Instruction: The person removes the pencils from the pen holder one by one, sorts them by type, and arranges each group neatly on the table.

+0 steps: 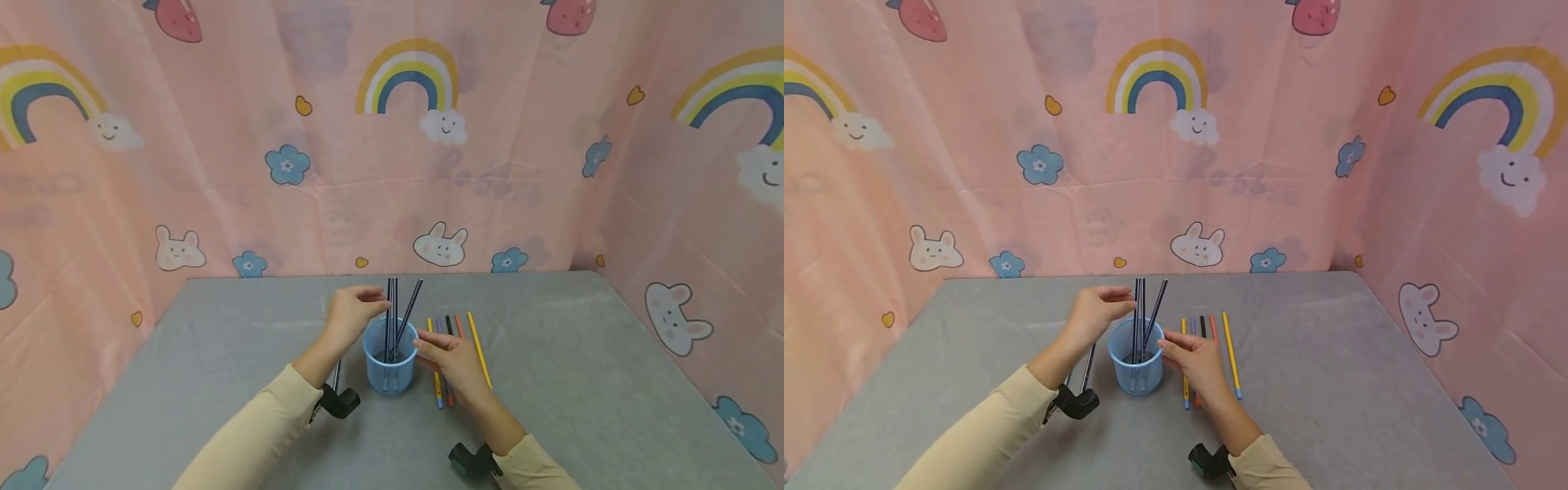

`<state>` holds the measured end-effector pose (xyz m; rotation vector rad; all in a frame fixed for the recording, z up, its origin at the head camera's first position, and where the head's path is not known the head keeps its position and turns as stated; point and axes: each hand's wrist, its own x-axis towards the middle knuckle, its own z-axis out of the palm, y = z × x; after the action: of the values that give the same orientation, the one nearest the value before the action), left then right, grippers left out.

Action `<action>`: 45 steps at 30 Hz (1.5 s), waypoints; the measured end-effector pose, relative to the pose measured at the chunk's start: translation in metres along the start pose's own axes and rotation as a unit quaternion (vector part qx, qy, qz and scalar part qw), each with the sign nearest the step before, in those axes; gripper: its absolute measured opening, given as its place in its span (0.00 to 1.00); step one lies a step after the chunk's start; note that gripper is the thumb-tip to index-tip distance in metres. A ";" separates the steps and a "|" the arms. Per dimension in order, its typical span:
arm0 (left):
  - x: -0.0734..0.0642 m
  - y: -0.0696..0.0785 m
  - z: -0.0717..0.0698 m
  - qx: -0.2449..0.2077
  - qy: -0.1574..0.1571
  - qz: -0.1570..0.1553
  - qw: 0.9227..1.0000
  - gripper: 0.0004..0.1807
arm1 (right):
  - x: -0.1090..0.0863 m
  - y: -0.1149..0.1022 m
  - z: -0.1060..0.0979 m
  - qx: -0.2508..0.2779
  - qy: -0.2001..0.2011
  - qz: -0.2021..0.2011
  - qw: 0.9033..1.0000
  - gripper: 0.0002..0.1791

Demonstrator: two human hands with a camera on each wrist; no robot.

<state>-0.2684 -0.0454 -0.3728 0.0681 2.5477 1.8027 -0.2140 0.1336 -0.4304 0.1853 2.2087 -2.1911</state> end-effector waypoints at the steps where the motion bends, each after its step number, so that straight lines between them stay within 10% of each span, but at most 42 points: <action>1: 0.000 0.000 0.001 -0.003 0.000 -0.001 1.000 0.19 | 0.000 0.000 0.000 0.001 -0.001 0.001 1.000 0.16; 27: 0.005 -0.003 0.014 0.039 0.031 0.021 0.999 0.08 | -0.001 0.000 0.001 0.000 0.004 0.005 1.000 0.16; 45: -0.004 0.043 -0.019 -0.110 0.070 0.058 0.990 0.10 | 0.001 0.000 0.000 -0.010 0.010 0.018 1.000 0.17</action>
<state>-0.2644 -0.0487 -0.3258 0.0911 2.4614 2.1952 -0.2151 0.1342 -0.4300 0.2455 2.2204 -2.1574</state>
